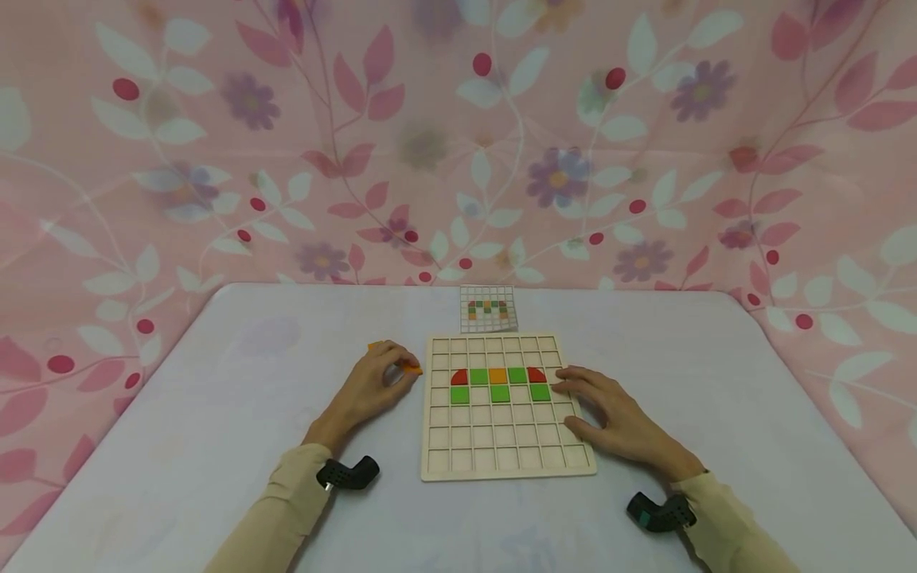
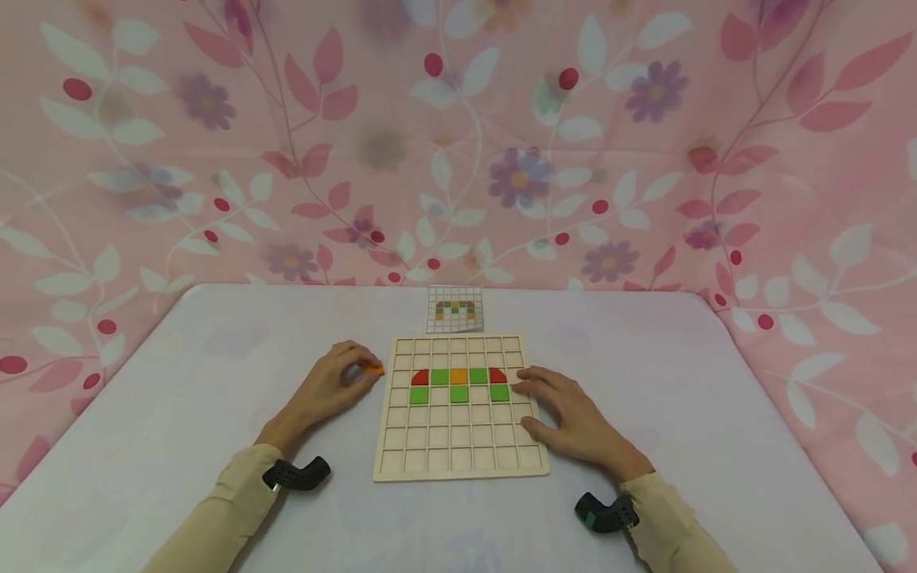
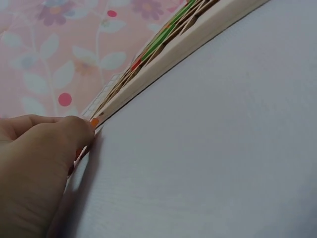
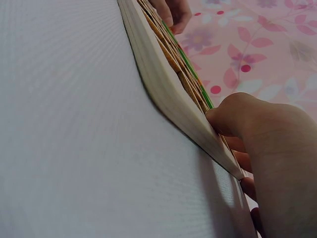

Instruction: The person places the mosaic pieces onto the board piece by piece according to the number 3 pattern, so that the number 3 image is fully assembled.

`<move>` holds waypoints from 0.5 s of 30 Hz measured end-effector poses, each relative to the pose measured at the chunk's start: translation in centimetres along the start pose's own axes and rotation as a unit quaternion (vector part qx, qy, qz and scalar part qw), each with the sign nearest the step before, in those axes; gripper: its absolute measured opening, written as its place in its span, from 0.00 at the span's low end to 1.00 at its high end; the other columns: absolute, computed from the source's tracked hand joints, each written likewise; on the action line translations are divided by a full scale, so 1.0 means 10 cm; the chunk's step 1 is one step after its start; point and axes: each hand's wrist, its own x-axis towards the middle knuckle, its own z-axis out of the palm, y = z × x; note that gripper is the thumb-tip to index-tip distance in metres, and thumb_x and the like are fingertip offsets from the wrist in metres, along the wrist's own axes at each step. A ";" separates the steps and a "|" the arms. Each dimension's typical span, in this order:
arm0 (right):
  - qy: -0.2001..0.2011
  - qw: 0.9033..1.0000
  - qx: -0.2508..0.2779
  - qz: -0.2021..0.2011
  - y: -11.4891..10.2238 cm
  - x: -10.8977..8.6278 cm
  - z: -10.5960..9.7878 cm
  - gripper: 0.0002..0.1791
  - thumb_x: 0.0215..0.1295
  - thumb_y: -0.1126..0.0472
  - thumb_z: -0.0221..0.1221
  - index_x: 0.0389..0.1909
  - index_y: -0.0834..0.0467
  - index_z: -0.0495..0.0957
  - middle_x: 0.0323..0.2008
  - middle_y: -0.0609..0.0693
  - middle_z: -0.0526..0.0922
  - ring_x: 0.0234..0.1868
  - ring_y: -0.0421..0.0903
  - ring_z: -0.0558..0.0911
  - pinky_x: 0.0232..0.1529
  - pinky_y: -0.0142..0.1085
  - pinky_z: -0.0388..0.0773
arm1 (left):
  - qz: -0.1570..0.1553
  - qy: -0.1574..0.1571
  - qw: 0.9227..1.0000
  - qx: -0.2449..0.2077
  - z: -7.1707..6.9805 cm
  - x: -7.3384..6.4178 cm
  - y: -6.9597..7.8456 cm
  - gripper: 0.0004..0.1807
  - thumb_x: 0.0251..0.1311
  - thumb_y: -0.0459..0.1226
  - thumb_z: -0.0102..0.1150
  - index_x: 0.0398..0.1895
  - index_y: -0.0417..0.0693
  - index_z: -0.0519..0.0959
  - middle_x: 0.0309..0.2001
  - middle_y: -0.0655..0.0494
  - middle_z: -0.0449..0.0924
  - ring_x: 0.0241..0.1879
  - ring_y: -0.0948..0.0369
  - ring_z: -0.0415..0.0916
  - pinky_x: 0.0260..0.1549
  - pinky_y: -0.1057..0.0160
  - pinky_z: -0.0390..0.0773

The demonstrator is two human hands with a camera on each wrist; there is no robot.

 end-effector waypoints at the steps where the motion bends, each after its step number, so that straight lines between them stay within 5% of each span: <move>1: 0.000 1.000 0.001 0.001 0.00 0.00 0.00 0.25 0.59 0.52 0.63 0.58 0.45 0.73 0.66 0.46 0.66 0.69 0.50 0.61 0.60 0.57 0.59 | -0.002 0.000 1.000 -0.006 0.00 0.00 0.00 0.09 0.54 0.36 0.66 0.38 0.51 0.80 0.40 0.61 0.77 0.41 0.66 0.74 0.45 0.62 0.74; 15: 0.014 1.000 0.003 -0.010 -0.01 0.00 0.01 0.25 0.57 0.54 0.64 0.57 0.48 0.74 0.65 0.50 0.67 0.67 0.55 0.63 0.59 0.59 0.59 | -0.017 -0.016 0.998 -0.052 0.02 0.01 0.07 0.09 0.55 0.38 0.65 0.39 0.55 0.79 0.41 0.63 0.77 0.43 0.67 0.74 0.48 0.63 0.75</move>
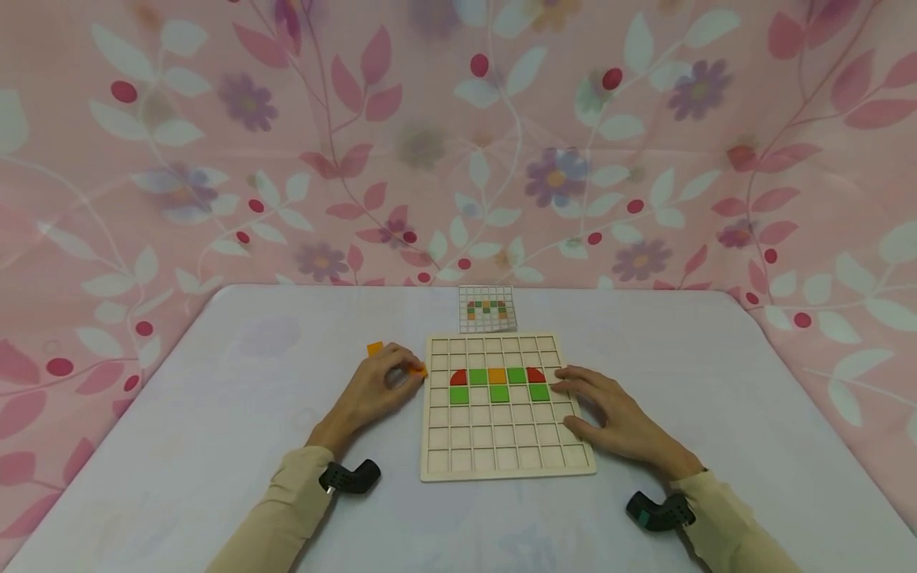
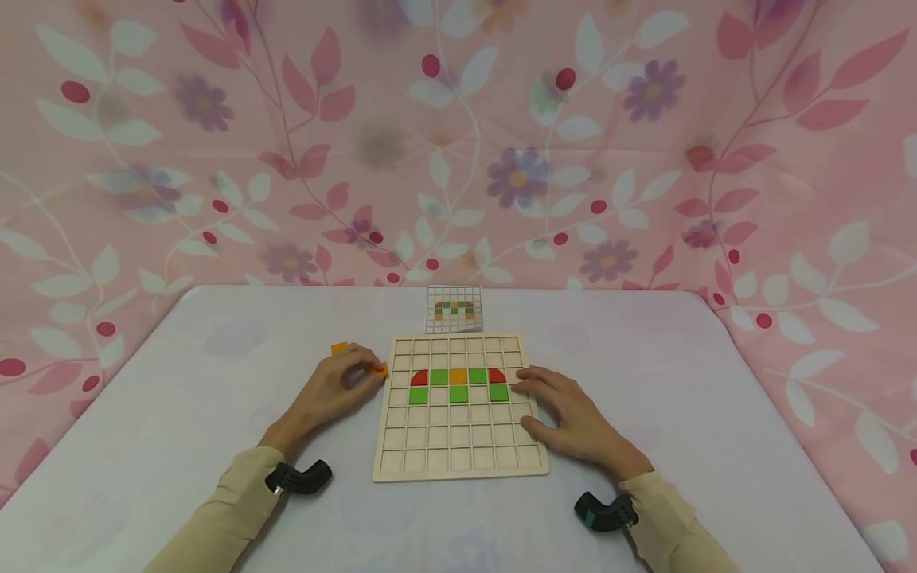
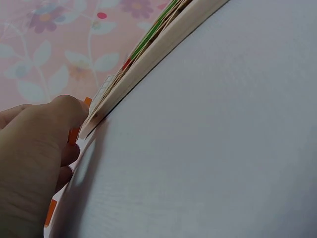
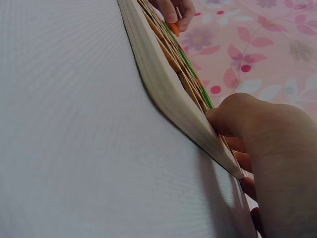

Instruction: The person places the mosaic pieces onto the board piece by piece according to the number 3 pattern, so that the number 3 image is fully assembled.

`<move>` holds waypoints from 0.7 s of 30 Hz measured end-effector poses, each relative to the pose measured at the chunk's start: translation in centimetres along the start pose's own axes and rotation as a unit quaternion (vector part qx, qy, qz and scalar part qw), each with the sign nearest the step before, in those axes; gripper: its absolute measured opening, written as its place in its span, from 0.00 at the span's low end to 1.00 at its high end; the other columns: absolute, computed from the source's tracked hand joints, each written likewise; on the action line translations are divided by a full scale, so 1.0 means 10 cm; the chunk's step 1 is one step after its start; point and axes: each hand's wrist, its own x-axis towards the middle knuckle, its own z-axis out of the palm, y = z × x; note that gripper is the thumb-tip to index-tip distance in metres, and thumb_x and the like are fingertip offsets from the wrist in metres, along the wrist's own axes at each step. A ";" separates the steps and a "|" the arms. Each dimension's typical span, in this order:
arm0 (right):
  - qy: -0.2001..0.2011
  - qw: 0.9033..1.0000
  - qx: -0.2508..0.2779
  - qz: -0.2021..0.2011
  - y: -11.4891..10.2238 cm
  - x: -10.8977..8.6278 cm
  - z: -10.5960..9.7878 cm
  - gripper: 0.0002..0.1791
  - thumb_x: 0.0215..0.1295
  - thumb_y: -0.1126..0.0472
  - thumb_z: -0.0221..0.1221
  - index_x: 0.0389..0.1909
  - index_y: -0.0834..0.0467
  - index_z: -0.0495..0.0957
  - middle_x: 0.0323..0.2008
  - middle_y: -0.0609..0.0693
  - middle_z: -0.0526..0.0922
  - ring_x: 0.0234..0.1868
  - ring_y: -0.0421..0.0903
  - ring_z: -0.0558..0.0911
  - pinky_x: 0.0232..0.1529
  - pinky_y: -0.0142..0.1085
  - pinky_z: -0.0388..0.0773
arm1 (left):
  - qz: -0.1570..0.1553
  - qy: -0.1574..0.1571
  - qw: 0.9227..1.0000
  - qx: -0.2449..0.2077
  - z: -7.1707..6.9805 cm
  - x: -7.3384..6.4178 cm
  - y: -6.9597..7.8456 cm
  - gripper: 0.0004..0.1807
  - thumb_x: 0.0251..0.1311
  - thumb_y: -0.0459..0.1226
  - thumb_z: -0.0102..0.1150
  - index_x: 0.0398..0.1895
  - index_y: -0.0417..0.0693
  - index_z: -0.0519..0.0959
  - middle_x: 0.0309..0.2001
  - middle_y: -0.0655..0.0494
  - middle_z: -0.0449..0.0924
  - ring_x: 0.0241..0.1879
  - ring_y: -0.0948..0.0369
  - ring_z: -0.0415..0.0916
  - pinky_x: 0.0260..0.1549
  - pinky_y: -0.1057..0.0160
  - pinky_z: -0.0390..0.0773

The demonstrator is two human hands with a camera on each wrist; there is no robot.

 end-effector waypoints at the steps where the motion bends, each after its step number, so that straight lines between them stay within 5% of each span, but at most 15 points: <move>1: 0.000 1.000 0.000 0.000 0.00 0.00 0.00 0.25 0.57 0.54 0.64 0.57 0.48 0.74 0.65 0.50 0.67 0.67 0.55 0.63 0.59 0.58 0.59 | 0.000 -0.001 1.000 -0.001 0.00 0.00 0.00 0.09 0.55 0.37 0.65 0.39 0.55 0.79 0.41 0.63 0.77 0.43 0.67 0.74 0.48 0.63 0.75; 21: 0.000 1.000 -0.001 0.000 0.00 0.00 0.00 0.25 0.57 0.54 0.64 0.57 0.48 0.74 0.65 0.49 0.67 0.67 0.54 0.63 0.59 0.58 0.60 | 0.041 -0.032 0.997 -0.051 0.12 0.00 0.14 0.08 0.56 0.42 0.65 0.38 0.59 0.79 0.41 0.65 0.77 0.45 0.68 0.74 0.51 0.66 0.73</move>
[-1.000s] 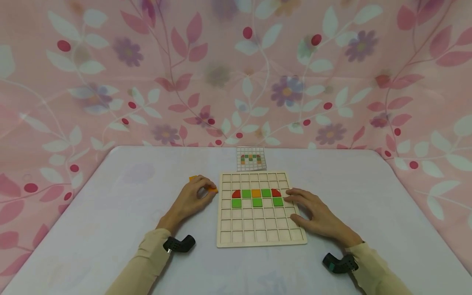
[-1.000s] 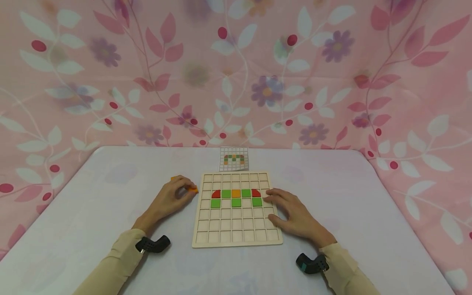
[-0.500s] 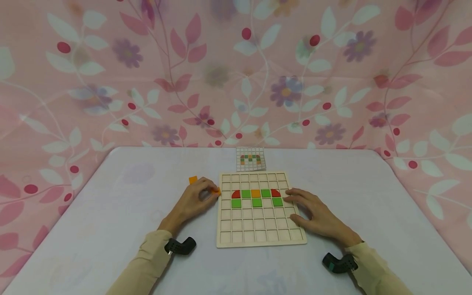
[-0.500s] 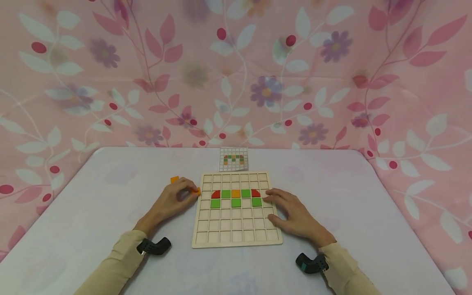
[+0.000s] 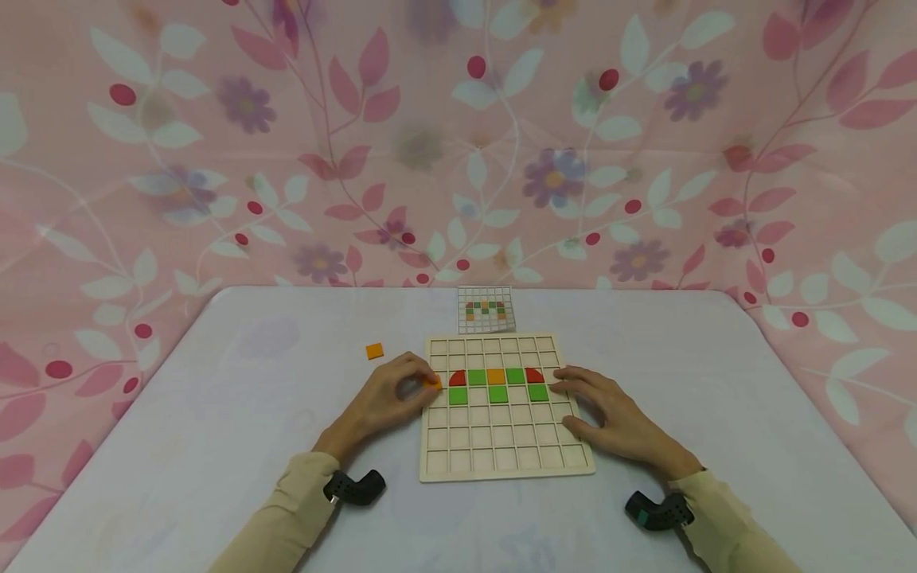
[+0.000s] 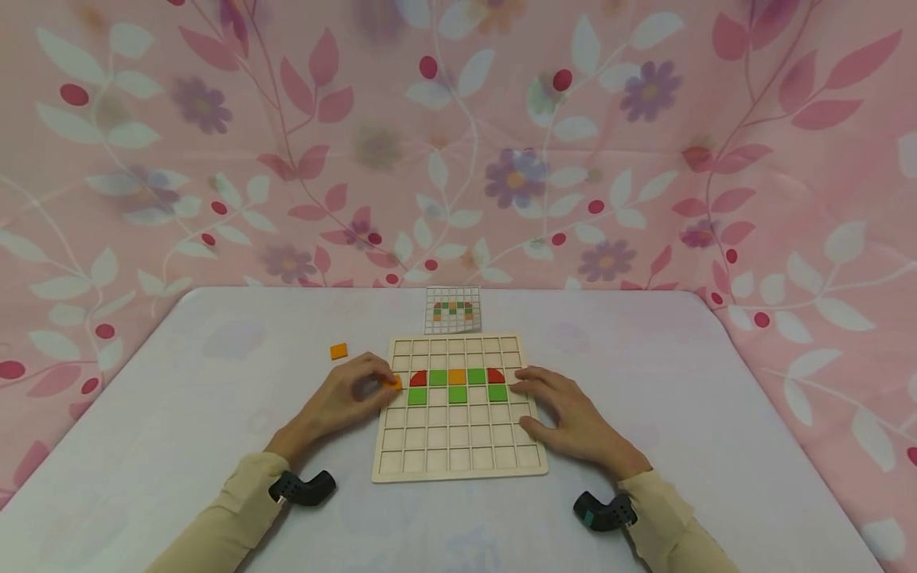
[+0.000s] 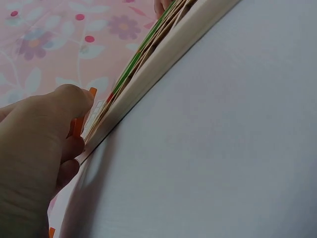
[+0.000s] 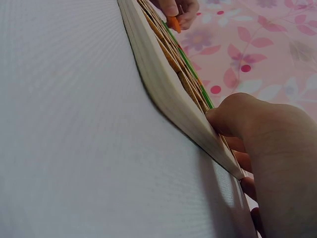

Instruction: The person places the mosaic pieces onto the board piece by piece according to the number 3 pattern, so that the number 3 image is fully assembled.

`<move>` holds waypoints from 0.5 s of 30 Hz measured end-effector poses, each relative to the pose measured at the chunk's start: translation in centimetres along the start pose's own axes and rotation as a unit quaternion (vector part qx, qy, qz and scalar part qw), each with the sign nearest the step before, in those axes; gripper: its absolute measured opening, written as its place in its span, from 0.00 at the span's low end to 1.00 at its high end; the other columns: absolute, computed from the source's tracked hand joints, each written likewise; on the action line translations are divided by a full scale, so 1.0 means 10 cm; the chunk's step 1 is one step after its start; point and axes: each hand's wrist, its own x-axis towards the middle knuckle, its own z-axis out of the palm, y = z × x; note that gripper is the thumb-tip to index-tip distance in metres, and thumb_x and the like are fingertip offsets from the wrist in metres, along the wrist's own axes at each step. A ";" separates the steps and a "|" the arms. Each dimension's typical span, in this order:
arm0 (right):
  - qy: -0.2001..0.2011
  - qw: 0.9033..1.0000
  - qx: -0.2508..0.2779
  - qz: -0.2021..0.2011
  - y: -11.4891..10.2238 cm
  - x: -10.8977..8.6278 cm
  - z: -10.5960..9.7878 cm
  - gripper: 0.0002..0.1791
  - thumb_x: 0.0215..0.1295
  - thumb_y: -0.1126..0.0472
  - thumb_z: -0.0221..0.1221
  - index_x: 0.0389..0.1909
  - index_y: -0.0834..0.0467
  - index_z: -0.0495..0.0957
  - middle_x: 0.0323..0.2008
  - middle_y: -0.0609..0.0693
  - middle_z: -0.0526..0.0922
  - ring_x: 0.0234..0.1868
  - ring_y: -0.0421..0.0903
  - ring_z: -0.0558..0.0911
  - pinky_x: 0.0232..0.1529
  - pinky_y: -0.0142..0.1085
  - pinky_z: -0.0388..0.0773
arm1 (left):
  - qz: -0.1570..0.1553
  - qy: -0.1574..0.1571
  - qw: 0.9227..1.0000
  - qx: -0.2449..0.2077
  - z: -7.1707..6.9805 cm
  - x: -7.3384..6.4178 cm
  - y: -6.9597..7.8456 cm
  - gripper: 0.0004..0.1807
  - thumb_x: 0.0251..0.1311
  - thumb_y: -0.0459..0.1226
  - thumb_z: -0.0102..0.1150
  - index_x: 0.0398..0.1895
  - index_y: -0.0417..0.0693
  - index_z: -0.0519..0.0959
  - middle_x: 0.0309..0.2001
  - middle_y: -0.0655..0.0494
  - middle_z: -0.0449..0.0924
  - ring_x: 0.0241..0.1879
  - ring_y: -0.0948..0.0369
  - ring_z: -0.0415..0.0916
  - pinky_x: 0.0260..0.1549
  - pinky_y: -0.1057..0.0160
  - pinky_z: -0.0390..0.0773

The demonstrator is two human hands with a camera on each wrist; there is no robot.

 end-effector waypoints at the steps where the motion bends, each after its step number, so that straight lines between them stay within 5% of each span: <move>1: 0.000 1.000 -0.001 0.000 0.00 0.00 0.00 0.25 0.57 0.54 0.64 0.57 0.48 0.74 0.65 0.49 0.67 0.67 0.54 0.63 0.59 0.58 0.60 | 0.001 -0.002 1.000 0.000 0.01 0.00 0.01 0.08 0.56 0.42 0.65 0.38 0.59 0.79 0.41 0.66 0.77 0.44 0.68 0.74 0.51 0.66 0.74; 15: 0.000 1.000 -0.006 0.001 0.00 0.00 0.00 0.25 0.57 0.53 0.64 0.57 0.48 0.74 0.65 0.49 0.67 0.67 0.54 0.63 0.59 0.58 0.60 | 0.022 -0.023 0.999 0.016 0.11 0.01 0.14 0.07 0.57 0.44 0.63 0.39 0.61 0.78 0.42 0.67 0.76 0.47 0.67 0.70 0.51 0.64 0.71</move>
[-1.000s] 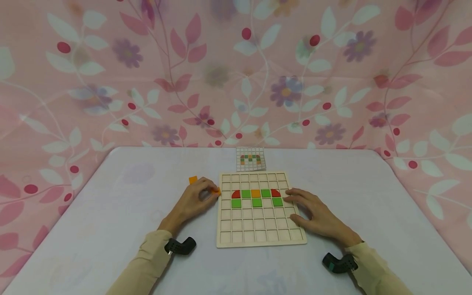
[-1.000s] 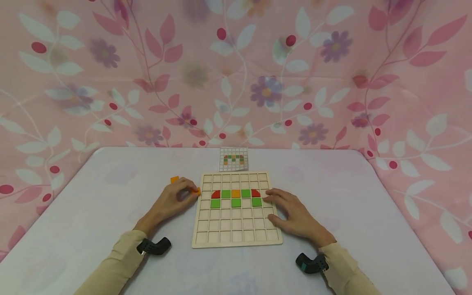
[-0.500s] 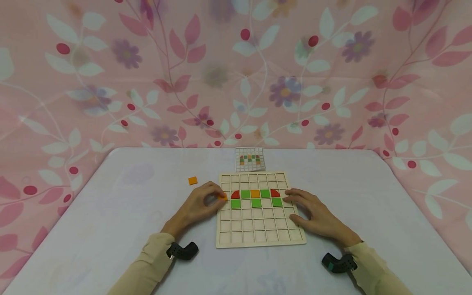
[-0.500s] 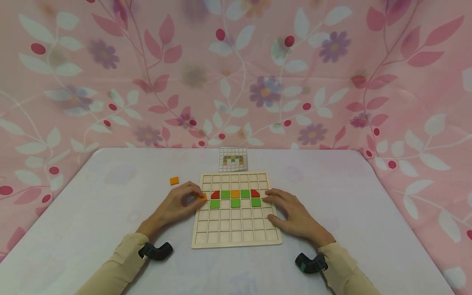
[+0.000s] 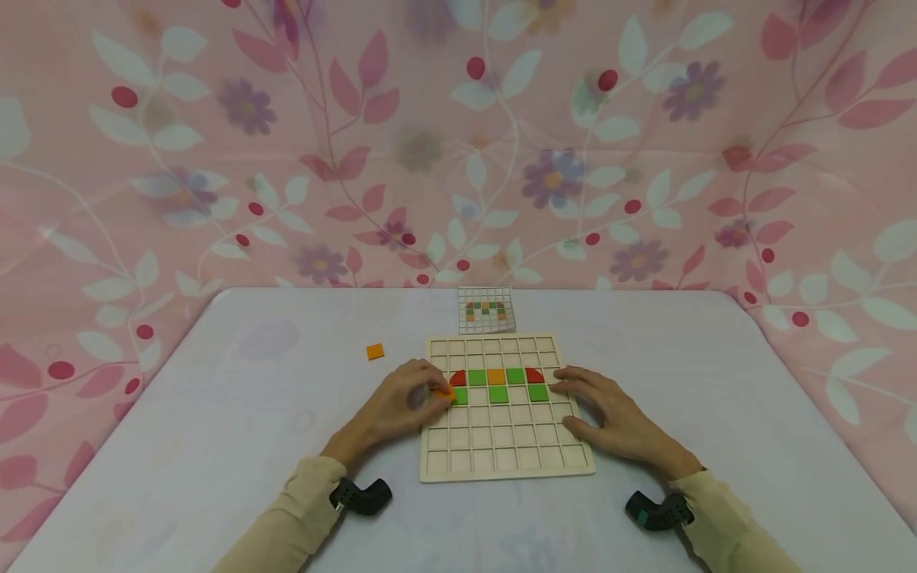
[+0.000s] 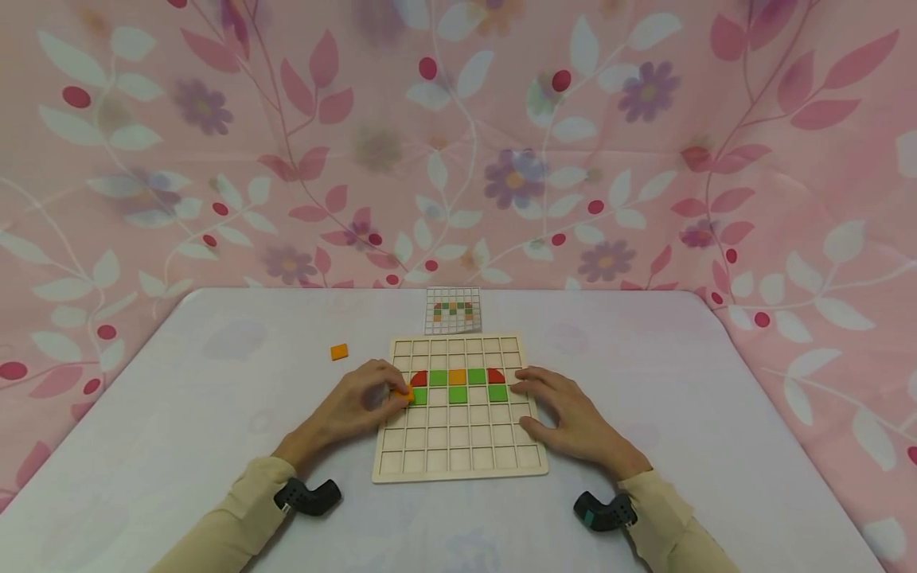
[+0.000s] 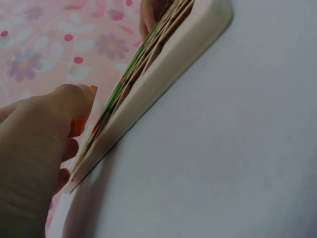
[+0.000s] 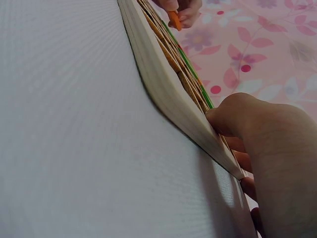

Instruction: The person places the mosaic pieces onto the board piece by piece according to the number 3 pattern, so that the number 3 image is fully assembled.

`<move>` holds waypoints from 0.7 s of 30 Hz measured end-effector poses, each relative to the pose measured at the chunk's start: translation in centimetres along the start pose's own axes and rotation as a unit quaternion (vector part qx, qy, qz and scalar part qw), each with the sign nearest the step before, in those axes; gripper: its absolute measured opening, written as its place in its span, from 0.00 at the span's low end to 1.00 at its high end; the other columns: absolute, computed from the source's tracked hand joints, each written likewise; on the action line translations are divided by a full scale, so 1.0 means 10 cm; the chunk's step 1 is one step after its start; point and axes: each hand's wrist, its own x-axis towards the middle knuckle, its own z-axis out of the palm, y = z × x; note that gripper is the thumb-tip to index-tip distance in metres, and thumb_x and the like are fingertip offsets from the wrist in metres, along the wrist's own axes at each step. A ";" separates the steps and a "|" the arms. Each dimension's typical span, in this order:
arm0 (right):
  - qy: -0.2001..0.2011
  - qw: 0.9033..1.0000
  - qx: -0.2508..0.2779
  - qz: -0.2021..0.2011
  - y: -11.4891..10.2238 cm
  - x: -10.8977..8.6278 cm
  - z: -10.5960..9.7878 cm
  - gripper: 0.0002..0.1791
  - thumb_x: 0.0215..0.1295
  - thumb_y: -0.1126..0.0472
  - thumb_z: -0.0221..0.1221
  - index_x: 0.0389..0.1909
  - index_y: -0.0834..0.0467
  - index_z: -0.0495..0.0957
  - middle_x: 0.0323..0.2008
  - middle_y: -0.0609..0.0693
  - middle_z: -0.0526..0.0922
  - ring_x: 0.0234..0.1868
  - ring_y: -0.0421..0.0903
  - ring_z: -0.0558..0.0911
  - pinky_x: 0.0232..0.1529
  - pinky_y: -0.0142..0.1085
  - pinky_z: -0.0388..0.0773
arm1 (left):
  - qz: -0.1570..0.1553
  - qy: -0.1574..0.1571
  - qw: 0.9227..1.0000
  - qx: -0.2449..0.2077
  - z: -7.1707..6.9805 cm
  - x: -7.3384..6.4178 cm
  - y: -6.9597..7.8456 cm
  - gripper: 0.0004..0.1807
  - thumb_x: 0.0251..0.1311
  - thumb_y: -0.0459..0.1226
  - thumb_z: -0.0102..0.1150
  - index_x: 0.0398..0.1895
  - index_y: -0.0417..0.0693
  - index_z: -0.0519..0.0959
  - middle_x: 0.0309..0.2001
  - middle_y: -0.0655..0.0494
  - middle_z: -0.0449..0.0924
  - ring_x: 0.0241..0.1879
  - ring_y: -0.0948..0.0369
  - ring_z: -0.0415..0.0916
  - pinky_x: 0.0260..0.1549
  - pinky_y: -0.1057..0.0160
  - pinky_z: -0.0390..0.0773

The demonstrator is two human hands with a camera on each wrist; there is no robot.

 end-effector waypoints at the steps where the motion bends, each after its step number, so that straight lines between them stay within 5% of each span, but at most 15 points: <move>1: 0.000 1.000 0.000 0.000 0.00 0.00 0.00 0.25 0.57 0.53 0.64 0.57 0.48 0.74 0.65 0.49 0.67 0.67 0.54 0.63 0.59 0.58 0.60 | 0.005 0.000 1.000 0.002 0.01 0.00 0.01 0.08 0.56 0.44 0.64 0.39 0.61 0.79 0.42 0.67 0.77 0.46 0.67 0.70 0.49 0.64 0.71; 21: 0.002 1.000 0.002 -0.003 0.01 0.01 0.01 0.25 0.56 0.54 0.64 0.57 0.49 0.74 0.65 0.50 0.67 0.67 0.55 0.63 0.59 0.58 0.60 | 0.083 -0.025 0.996 0.007 0.08 0.03 0.11 0.08 0.54 0.43 0.66 0.38 0.59 0.82 0.42 0.67 0.79 0.47 0.66 0.69 0.49 0.62 0.70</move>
